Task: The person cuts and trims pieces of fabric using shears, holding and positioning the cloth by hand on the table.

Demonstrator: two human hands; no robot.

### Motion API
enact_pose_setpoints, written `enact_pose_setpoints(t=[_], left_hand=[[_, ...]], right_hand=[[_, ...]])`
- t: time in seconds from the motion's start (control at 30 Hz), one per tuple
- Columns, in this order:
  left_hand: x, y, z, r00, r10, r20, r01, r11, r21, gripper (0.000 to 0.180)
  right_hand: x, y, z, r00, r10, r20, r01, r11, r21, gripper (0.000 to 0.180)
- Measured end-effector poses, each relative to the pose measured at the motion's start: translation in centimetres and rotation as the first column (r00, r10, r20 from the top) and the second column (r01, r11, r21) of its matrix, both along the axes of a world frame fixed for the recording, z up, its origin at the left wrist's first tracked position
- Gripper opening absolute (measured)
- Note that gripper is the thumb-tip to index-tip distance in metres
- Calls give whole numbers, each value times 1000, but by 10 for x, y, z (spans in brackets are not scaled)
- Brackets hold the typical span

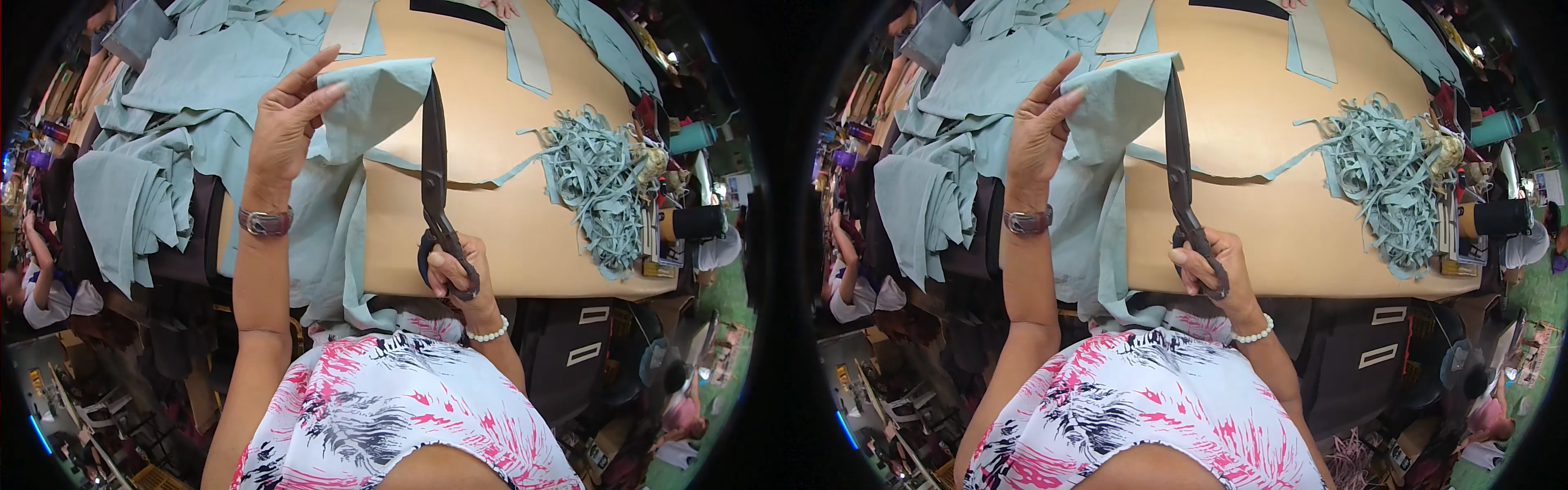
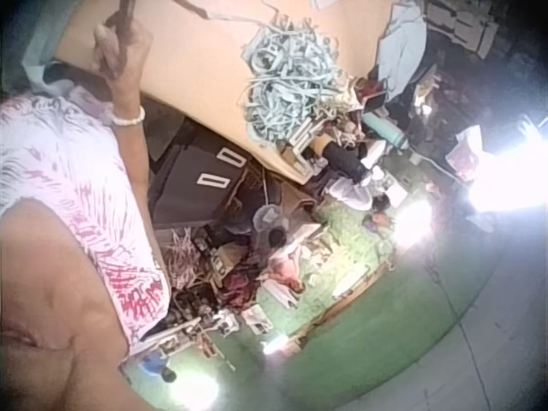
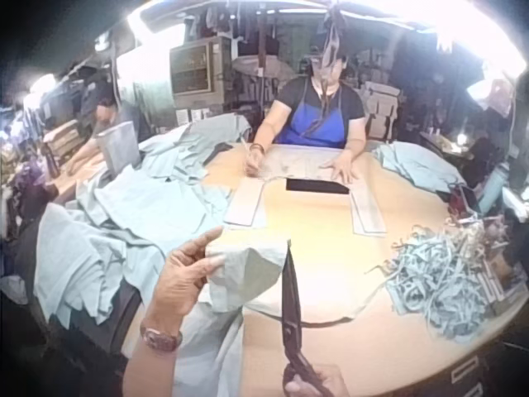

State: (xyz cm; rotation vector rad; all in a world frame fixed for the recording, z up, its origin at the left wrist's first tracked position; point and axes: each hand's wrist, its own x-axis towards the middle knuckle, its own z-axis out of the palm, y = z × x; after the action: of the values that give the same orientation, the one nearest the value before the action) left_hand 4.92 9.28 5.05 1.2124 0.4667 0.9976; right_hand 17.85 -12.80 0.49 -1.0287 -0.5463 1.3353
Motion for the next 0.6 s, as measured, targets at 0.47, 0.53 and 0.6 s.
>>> enact_pose_setpoints(t=[0.47, 0.53, 0.6], left_hand=[[27, -28, -9, 998, -56, 20, 56, 998, 4, 47], [23, -20, -14, 995, -103, -11, 103, 995, -14, 47], [16, -12, -15, 988, -149, -40, 147, 989, -31, 48]], right_hand=[[-1, -22, -15, 977, 136, 161, -107, 978, -177, 17], [-1, -23, -16, 981, 121, 153, -95, 982, -165, 17], [-1, -24, -15, 984, 105, 145, -83, 985, -151, 17]])
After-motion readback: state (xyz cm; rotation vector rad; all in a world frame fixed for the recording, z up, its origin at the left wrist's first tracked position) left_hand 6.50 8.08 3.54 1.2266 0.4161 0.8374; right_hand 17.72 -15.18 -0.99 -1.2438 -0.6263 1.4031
